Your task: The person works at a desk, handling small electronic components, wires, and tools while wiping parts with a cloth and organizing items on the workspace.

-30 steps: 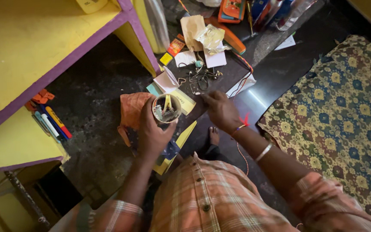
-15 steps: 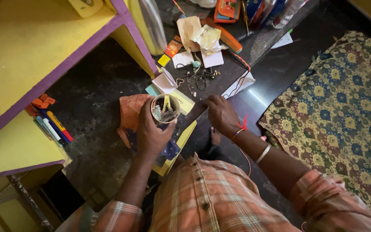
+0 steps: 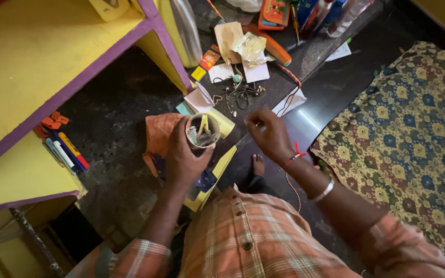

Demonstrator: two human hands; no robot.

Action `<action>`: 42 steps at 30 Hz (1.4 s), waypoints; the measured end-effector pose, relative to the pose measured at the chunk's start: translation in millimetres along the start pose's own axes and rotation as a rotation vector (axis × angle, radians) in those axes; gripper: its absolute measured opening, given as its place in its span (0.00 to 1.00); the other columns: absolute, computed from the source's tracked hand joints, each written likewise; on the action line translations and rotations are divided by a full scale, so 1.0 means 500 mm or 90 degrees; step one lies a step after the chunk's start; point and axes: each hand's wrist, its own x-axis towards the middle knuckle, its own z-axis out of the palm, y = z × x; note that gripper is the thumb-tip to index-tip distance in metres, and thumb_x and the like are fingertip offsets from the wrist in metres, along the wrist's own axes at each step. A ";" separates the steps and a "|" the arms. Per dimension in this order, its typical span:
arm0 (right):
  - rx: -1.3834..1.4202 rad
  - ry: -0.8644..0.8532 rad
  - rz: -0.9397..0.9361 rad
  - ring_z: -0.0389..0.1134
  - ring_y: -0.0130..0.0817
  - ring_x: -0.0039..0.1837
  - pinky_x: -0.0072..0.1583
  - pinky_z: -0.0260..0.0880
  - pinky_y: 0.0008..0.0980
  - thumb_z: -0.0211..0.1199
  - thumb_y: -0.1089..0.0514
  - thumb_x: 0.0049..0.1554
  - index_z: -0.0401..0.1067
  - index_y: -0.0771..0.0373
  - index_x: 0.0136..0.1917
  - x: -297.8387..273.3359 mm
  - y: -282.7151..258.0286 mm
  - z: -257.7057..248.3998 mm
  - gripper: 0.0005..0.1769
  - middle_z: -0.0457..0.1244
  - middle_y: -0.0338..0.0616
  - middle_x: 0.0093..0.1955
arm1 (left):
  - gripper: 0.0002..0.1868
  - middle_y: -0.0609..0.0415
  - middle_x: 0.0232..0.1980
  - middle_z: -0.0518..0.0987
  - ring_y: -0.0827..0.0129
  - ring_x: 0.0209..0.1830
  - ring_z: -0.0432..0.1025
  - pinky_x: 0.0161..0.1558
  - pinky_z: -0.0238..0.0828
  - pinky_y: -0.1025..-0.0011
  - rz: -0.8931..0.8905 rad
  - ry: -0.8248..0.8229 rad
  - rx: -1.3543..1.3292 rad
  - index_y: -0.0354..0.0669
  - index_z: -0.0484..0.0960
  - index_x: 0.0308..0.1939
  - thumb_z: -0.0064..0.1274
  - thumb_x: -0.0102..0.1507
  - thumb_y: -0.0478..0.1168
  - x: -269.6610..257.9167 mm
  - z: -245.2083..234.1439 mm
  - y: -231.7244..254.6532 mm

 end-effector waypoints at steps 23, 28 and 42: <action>-0.124 -0.062 0.035 0.71 0.46 0.50 0.52 0.71 0.40 0.69 0.57 0.55 0.79 0.62 0.55 0.067 0.127 0.118 0.15 0.70 0.53 0.48 | 0.47 0.35 0.69 0.70 0.46 0.70 0.69 0.69 0.68 0.58 -0.033 0.035 -0.111 0.32 0.61 0.73 0.71 0.55 0.37 -0.040 0.000 -0.022; 0.044 -0.043 0.048 0.70 0.40 0.52 0.54 0.71 0.36 0.67 0.58 0.59 0.79 0.63 0.56 0.074 0.137 0.107 0.12 0.70 0.48 0.51 | 0.46 0.37 0.67 0.73 0.48 0.68 0.71 0.67 0.69 0.59 -0.055 0.054 -0.070 0.33 0.63 0.71 0.71 0.54 0.38 -0.048 -0.032 -0.010; 0.953 -0.361 0.206 0.61 0.30 0.54 0.56 0.62 0.31 0.65 0.60 0.64 0.71 0.61 0.63 -0.072 -0.236 -0.033 0.14 0.62 0.40 0.52 | 0.44 0.38 0.64 0.74 0.51 0.64 0.73 0.59 0.74 0.60 -0.012 0.068 -0.114 0.35 0.64 0.69 0.73 0.55 0.40 -0.126 -0.102 -0.006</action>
